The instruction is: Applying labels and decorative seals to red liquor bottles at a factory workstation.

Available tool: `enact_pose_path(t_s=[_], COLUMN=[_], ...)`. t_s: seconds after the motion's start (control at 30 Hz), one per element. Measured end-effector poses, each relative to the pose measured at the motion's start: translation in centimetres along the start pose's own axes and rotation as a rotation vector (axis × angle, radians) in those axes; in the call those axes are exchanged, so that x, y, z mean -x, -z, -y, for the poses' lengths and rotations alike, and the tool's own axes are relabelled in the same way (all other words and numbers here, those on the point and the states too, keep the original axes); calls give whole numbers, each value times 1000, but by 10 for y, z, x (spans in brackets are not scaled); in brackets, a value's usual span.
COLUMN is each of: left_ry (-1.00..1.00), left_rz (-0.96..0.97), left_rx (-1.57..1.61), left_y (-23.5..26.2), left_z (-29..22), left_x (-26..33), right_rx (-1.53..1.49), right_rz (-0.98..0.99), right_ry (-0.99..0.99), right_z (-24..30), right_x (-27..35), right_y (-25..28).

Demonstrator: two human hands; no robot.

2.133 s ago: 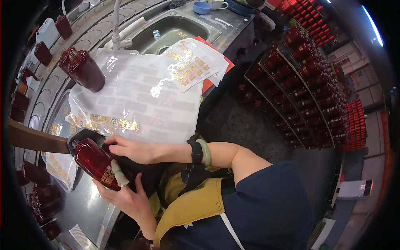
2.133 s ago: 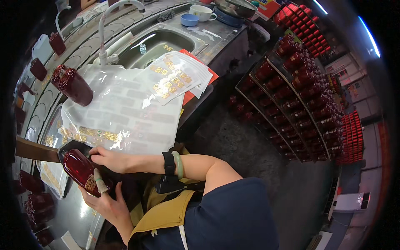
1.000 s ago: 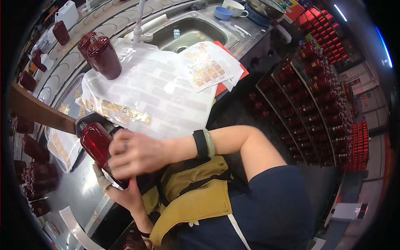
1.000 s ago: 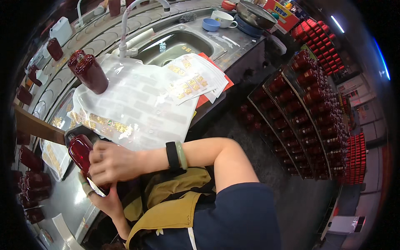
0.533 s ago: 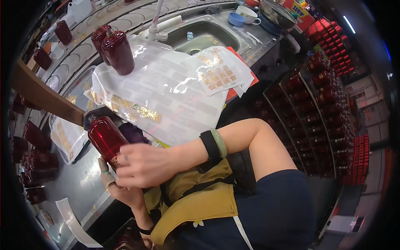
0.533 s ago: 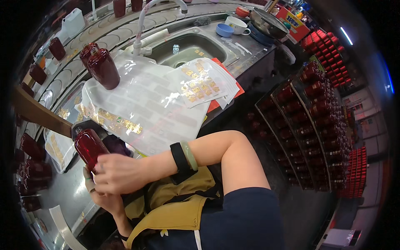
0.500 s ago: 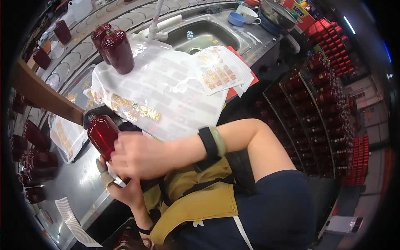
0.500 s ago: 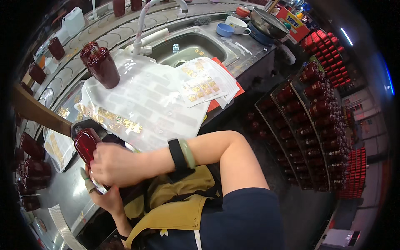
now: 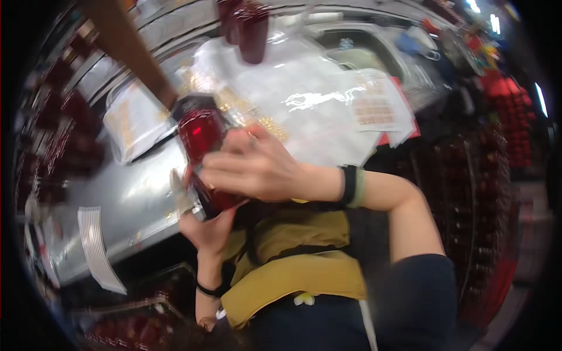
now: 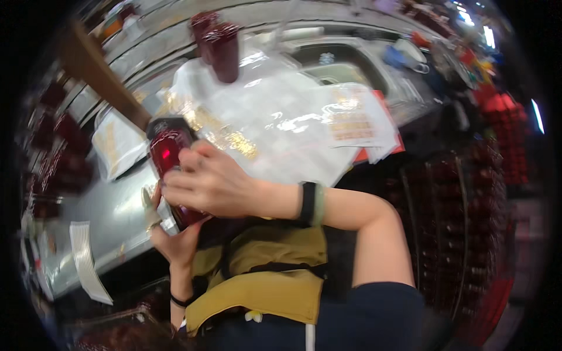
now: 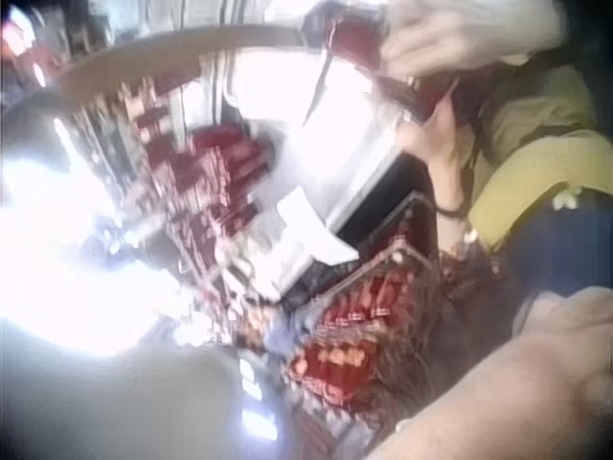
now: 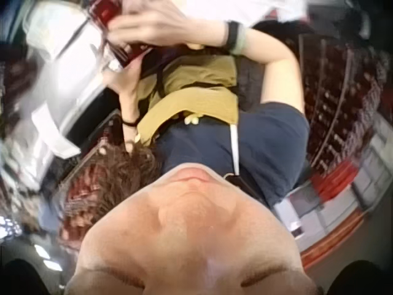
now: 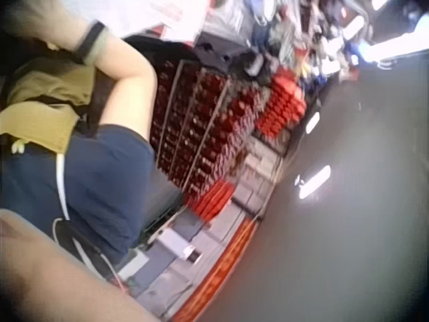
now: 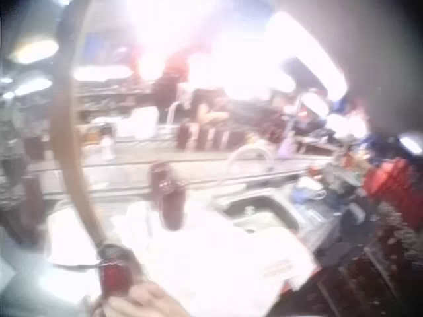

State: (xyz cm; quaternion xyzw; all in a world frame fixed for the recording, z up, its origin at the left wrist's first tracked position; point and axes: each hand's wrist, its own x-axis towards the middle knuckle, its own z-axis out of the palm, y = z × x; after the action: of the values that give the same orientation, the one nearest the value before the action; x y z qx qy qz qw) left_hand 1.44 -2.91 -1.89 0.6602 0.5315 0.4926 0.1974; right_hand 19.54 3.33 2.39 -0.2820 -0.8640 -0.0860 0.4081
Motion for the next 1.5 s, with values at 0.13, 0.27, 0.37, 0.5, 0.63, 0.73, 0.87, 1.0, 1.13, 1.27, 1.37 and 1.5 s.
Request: enact_pose_path(t_s=[0.13, 0.27, 0.37, 0.5, 0.63, 0.73, 0.87, 1.0, 1.13, 1.27, 1.37, 1.5], left_ry=[-56, -34, -11, 24, -72, -25, -83, -71, -25, -34, 4, 19], left_rz=[34, 0, 20, 48, 31, 75, 85, 117, 102, 122, 143, 204], left_rx=[-26, 4, 59, 25, 33, 35, -28, -15, 2, 34, 58, 63], left_y=[0, 2, -1, 3, 2, 6, 5, 10, 8, 8, 11, 12], left_z=[21, 18, 25, 21, 17, 21, 12, 21, 9, 19, 24, 26], left_x=[4, 5, 8, 8, 2, 5, 4, 9, 4, 7, 13, 9], right_rx=[-185, -6, -188, -83, 45, 17, -47, -79, -39, -211, -138, -171], right_rz=[67, 12, 124, -27, -131, -196, -216, -201, -9, 107, -74, 22], right_ry=[-68, -85, 237, -162, -221, -322, -428, -439, -72, -5, -254, 116], right_z=[22, -18, 26, -4, -21, -24, -24, -17, -3, 18, -22, 0], right_x=[2, -1, 15, -10, -13, -10, -5, -1, 24, 11, 0, 18], right_y=[2, 1, 9, 3, 12, 20, 23, 18, 8, 11, -5, 3])
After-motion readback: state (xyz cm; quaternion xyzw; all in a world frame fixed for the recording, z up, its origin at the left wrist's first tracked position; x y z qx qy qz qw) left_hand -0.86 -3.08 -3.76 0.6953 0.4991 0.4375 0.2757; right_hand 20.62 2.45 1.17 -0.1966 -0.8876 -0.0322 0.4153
